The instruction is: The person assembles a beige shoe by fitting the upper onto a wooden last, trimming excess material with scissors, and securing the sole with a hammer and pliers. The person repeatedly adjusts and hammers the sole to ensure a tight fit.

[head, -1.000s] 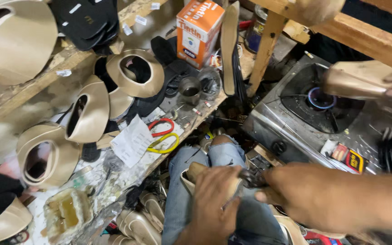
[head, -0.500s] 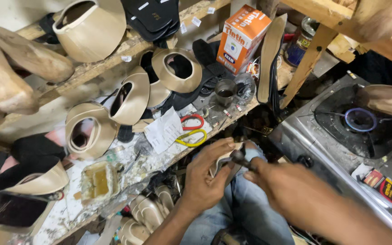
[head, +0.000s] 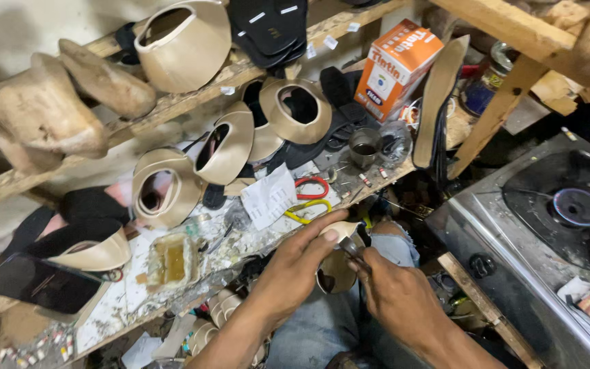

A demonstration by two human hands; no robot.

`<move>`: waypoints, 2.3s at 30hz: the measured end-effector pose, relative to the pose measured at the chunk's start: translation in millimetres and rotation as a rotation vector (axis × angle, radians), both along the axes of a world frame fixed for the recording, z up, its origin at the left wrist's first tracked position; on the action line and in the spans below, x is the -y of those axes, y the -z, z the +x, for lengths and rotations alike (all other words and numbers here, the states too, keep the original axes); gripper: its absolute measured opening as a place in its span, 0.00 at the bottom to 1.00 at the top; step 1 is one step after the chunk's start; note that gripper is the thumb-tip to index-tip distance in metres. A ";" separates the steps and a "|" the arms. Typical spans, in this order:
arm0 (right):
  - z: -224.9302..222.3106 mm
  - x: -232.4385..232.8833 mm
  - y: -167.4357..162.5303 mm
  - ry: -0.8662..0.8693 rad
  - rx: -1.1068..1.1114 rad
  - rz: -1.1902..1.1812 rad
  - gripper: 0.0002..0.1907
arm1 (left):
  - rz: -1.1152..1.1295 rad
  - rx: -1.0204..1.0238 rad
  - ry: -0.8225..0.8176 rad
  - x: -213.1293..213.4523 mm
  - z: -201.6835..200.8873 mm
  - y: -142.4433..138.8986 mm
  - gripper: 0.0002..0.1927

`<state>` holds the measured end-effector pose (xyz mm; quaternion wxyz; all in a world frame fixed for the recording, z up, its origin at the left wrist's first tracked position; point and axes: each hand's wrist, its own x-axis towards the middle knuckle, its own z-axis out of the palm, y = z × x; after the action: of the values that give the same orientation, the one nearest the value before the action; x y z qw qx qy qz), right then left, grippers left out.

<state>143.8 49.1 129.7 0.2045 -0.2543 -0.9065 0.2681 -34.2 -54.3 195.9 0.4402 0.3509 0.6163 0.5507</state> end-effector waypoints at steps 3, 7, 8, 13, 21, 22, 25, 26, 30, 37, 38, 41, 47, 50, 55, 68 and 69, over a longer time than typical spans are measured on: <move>-2.9 3.0 1.0 0.040 0.082 -0.045 0.10 | -0.119 0.265 -0.054 -7.5 5.1 2.2 0.19; -7.6 7.5 -9.0 -0.002 -0.024 -0.035 0.10 | -0.012 0.297 -0.094 -11.1 8.5 3.8 0.16; -7.4 8.8 -14.8 -0.018 -0.028 -0.029 0.11 | -0.004 0.190 -0.123 -10.4 10.0 3.4 0.16; 12.7 14.9 -40.9 0.067 0.538 0.083 0.20 | 0.048 -0.052 -0.162 -3.5 27.3 2.0 0.14; 67.9 17.0 79.8 0.032 0.968 -0.319 0.35 | 0.480 -0.539 -0.328 -7.3 51.4 35.4 0.14; 70.7 31.4 103.9 0.106 0.922 -0.106 0.32 | 0.464 -0.538 -0.370 -14.9 48.3 39.8 0.15; 81.3 49.7 156.9 -0.040 0.350 0.484 0.23 | 0.397 -0.516 -0.431 -36.4 39.1 49.8 0.16; 84.3 54.7 167.6 -0.127 0.075 0.659 0.21 | 0.374 -0.504 -0.401 -47.0 31.6 51.7 0.16; 76.9 70.5 179.5 -0.504 0.101 0.552 0.16 | 0.457 -0.436 -0.215 -89.7 12.8 65.4 0.17; 93.2 28.7 129.0 -0.403 -0.096 -0.716 0.18 | 0.284 -0.491 -0.274 -122.7 27.8 118.7 0.19; 100.8 21.0 110.0 -0.143 -0.084 -1.053 0.20 | 0.131 -0.364 -0.247 -118.7 29.7 123.7 0.20; 122.2 3.4 51.6 0.441 -0.087 -1.042 0.27 | 0.066 -0.118 0.025 -106.2 26.7 128.3 0.24; 82.9 -21.4 28.8 0.363 -0.160 -0.315 0.20 | 0.244 -0.010 0.131 -80.4 29.7 121.0 0.28; 66.1 -30.6 39.6 0.229 0.081 -0.044 0.17 | 0.236 0.021 0.087 -71.3 37.8 113.0 0.26; 65.2 -17.1 31.1 0.241 -0.114 -0.218 0.10 | -0.075 -0.035 0.029 -59.2 42.3 108.0 0.27; 88.0 45.6 91.8 0.041 -0.108 -0.240 0.19 | 0.336 0.525 -0.378 -56.3 -6.3 149.7 0.25; 90.9 48.9 103.7 0.076 -0.181 -0.402 0.25 | 0.357 0.609 -0.433 -49.4 -15.4 145.8 0.23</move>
<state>234.7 0.3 26.0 0.2399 -0.2988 -0.8026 0.4572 -49.6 -4.9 50.1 0.4086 0.1047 0.4123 0.8075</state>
